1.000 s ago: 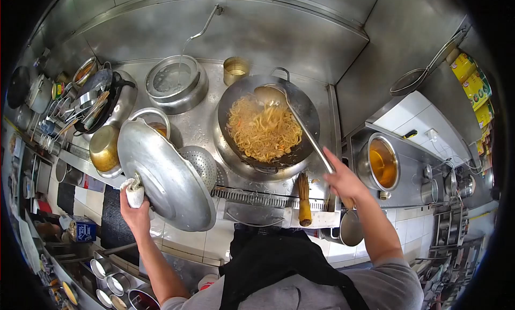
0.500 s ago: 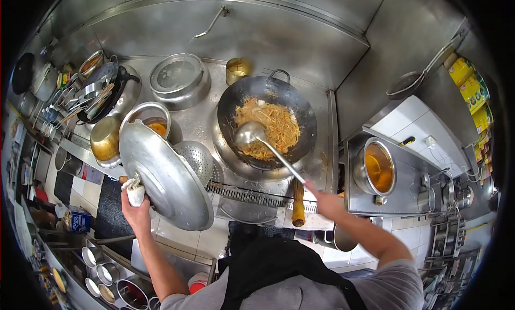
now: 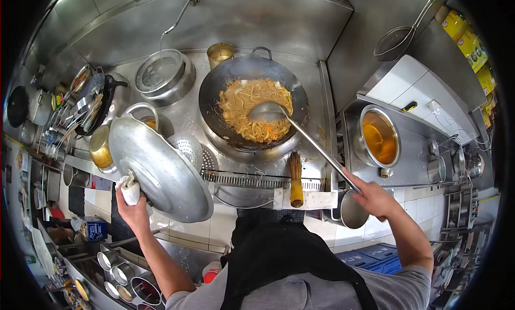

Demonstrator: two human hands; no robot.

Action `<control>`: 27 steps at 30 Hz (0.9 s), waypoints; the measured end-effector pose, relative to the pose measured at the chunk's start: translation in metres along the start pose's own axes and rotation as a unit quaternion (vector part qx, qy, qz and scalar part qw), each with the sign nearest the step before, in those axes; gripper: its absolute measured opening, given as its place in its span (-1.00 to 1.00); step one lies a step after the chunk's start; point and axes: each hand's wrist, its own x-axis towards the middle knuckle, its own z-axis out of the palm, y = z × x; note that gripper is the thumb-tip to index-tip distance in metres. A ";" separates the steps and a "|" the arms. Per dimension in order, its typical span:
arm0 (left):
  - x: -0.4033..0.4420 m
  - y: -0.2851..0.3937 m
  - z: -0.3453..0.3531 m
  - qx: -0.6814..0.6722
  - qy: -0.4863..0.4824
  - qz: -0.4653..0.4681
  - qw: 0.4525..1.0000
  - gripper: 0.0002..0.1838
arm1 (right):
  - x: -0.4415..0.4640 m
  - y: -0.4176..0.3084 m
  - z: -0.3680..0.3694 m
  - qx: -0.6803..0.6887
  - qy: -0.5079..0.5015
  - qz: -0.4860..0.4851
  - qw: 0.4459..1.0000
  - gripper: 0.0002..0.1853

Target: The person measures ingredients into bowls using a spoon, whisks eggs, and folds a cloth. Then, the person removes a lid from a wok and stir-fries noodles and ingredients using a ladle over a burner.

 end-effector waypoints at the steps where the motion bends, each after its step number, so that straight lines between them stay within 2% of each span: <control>1: 0.000 -0.005 0.001 -0.003 -0.002 0.003 1.000 -0.41 | -0.007 0.000 -0.002 0.009 -0.051 0.030 0.998 -0.13; 2: 0.000 -0.004 0.002 -0.021 -0.008 -0.011 1.000 -0.41 | -0.009 0.010 0.004 0.007 -0.055 0.034 0.998 -0.13; 4: 0.001 -0.015 0.006 -0.041 -0.011 -0.020 0.999 -0.41 | 0.000 0.035 0.023 -0.042 -0.061 -0.036 0.997 -0.13; 5: 0.004 -0.020 0.008 -0.062 -0.011 -0.024 0.998 -0.41 | 0.016 0.032 0.033 -0.043 -0.061 -0.030 0.997 -0.13; 7: 0.008 -0.028 0.016 -0.074 -0.020 -0.021 0.997 -0.41 | 0.060 0.019 0.052 -0.146 -0.050 0.077 0.985 -0.09; 10: 0.019 -0.037 0.026 -0.073 -0.020 -0.046 0.996 -0.41 | 0.100 0.014 0.078 -0.196 0.026 0.045 0.979 -0.09; 13: 0.028 -0.039 0.026 -0.093 -0.011 -0.042 0.995 -0.42 | 0.063 0.000 0.039 -0.179 0.051 0.045 0.981 -0.10; 14: 0.033 -0.052 0.023 -0.101 -0.013 -0.037 0.994 -0.41 | 0.051 0.023 0.036 -0.226 0.078 0.055 0.969 -0.11; 16: 0.036 -0.053 0.019 -0.075 -0.003 -0.042 0.996 -0.42 | 0.016 -0.005 -0.014 -0.260 0.043 0.092 0.960 -0.12; 17: 0.038 -0.056 0.017 -0.068 0.001 -0.045 0.997 -0.42 | 0.009 0.000 -0.021 -0.291 0.063 0.087 0.951 -0.09; 19: 0.039 -0.062 0.014 -0.075 0.004 -0.041 0.996 -0.41 | 0.014 -0.005 -0.032 -0.327 0.017 0.138 0.935 -0.14; 22: 0.042 -0.076 0.016 -0.111 -0.002 -0.050 0.993 -0.40 | 0.071 0.015 0.003 -0.331 0.022 0.146 0.932 -0.13; 23: 0.042 -0.078 0.017 -0.119 0.004 -0.054 0.991 -0.40 | 0.096 0.028 0.027 -0.308 0.056 0.147 0.938 -0.12; 24: 0.044 -0.079 0.019 -0.123 -0.002 -0.062 0.990 -0.40 | 0.122 0.026 0.043 -0.330 0.063 0.155 0.929 -0.05; 27: 0.049 -0.084 0.017 -0.136 0.022 -0.061 0.989 -0.40 | 0.143 0.028 0.062 -0.190 0.154 0.079 0.966 -0.11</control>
